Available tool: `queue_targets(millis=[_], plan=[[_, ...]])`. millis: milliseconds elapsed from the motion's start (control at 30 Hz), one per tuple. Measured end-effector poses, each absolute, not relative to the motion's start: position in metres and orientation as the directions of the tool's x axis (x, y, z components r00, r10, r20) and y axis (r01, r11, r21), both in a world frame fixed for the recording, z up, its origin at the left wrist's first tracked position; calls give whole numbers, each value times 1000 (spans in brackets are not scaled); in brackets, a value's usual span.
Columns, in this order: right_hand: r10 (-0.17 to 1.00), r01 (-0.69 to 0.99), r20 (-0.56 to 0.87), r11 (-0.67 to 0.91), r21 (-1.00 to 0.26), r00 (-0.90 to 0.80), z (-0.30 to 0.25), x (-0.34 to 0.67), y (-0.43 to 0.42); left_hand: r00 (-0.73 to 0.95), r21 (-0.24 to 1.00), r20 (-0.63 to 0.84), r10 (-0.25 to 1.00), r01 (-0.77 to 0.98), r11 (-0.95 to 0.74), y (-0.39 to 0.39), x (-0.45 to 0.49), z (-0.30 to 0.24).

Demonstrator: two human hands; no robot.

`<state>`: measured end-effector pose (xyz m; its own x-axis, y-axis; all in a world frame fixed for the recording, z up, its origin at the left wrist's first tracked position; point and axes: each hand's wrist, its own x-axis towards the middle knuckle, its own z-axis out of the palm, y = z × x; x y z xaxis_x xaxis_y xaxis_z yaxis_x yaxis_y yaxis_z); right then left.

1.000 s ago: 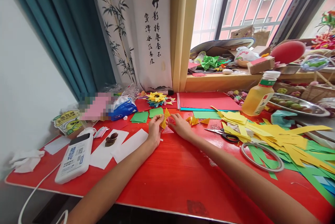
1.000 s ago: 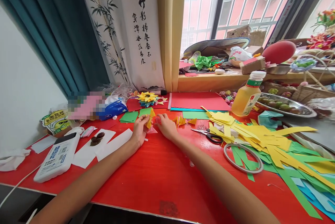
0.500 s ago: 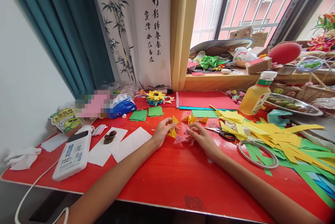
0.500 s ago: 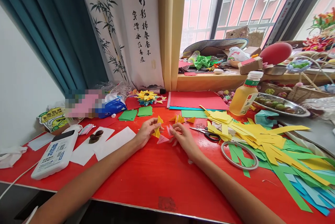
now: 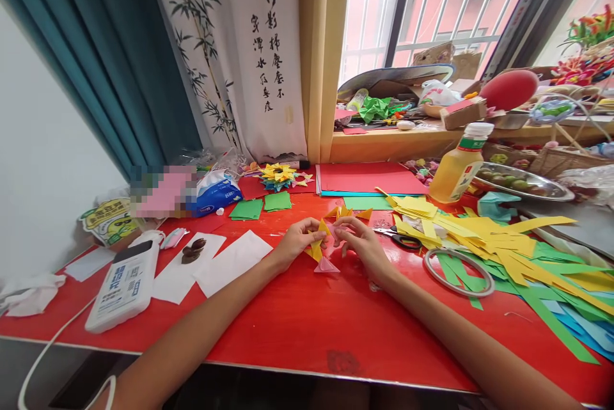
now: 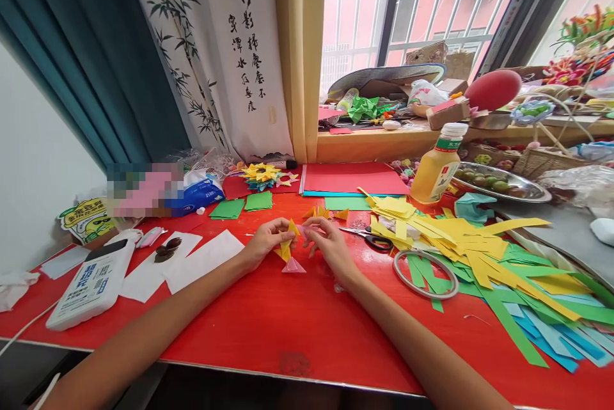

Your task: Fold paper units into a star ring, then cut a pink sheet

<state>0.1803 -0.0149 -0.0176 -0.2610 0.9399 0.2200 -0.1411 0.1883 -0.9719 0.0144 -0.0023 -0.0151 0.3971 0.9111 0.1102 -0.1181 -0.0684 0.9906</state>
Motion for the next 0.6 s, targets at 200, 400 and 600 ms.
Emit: queue_targets(millis=[200,400,600], plan=[[942,-120,231,208,-971,-245,-5,181,-19,305,977,214,928,-88,-196,-10,19,-11],[884,61,396,422,-904,-249,13,194,-24,215,939,335,917,-156,-306,-16,22,-2],[774,307,562,633,-711,-293,20,195,-34,217,906,410,886,-213,-366,-21,22,8]])
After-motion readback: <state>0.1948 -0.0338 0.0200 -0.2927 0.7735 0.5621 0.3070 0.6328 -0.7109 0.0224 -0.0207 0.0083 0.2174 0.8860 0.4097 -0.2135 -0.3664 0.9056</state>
